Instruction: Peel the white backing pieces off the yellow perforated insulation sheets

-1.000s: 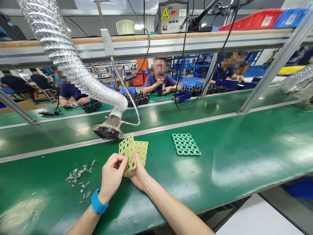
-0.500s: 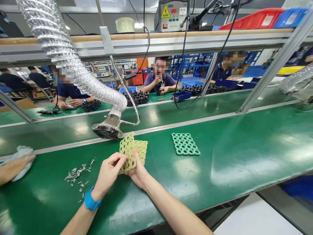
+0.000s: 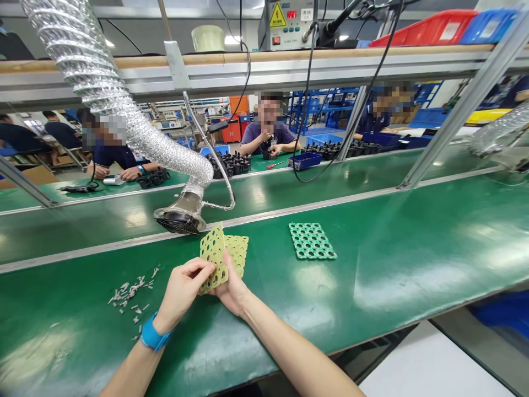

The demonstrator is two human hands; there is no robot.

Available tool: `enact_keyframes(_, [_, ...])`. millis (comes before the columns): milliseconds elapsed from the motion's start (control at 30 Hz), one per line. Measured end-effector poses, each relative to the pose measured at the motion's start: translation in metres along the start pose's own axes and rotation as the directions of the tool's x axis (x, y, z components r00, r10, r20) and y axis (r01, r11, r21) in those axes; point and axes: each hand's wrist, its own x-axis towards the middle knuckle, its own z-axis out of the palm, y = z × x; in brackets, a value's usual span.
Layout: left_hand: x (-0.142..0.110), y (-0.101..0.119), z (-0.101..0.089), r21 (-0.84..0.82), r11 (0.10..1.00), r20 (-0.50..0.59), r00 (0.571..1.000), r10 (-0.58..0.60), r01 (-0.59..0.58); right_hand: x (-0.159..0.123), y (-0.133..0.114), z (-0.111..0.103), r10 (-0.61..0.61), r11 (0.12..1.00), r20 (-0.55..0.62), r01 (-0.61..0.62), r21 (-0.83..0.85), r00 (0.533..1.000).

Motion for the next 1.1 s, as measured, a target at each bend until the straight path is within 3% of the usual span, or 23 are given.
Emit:
enact_keyframes(400, [0.002,-0.003,-0.003,-0.061,0.986,0.052,0.987,-0.152,0.155,0.002,0.002,-0.001,0.030,1.000,-0.043,-0.029,0.009,0.999])
enact_keyframes(633, [0.004,-0.002,-0.001,-0.068,0.985,0.043,0.986,-0.158,0.161,0.006,0.002,-0.004,0.030,0.999,-0.047,-0.029,0.034,0.998])
enact_keyframes(767, [0.001,-0.005,-0.006,-0.037,0.997,-0.020,0.997,-0.073,0.072,0.005,0.002,-0.006,0.010,0.997,-0.050,-0.006,0.077,0.999])
enact_keyframes(833, [-0.002,-0.013,-0.023,0.079,0.997,-0.048,0.999,-0.007,0.011,0.004,0.001,-0.007,0.013,0.997,-0.036,-0.010,0.077,0.999])
enact_keyframes(900, [-0.005,-0.026,-0.052,0.329,0.944,-0.065,0.997,0.049,-0.025,0.002,0.000,-0.007,0.033,0.997,-0.008,-0.032,0.065,0.999])
enact_keyframes(1000, [-0.012,-0.050,-0.110,0.747,0.664,-0.146,0.984,0.099,0.044,-0.001,0.002,-0.005,0.049,0.998,0.009,-0.049,0.043,0.999])
enact_keyframes(1100, [-0.017,-0.070,-0.152,0.806,0.579,-0.205,0.975,0.085,0.119,-0.003,0.005,-0.001,0.053,0.998,0.012,-0.053,0.026,0.999])
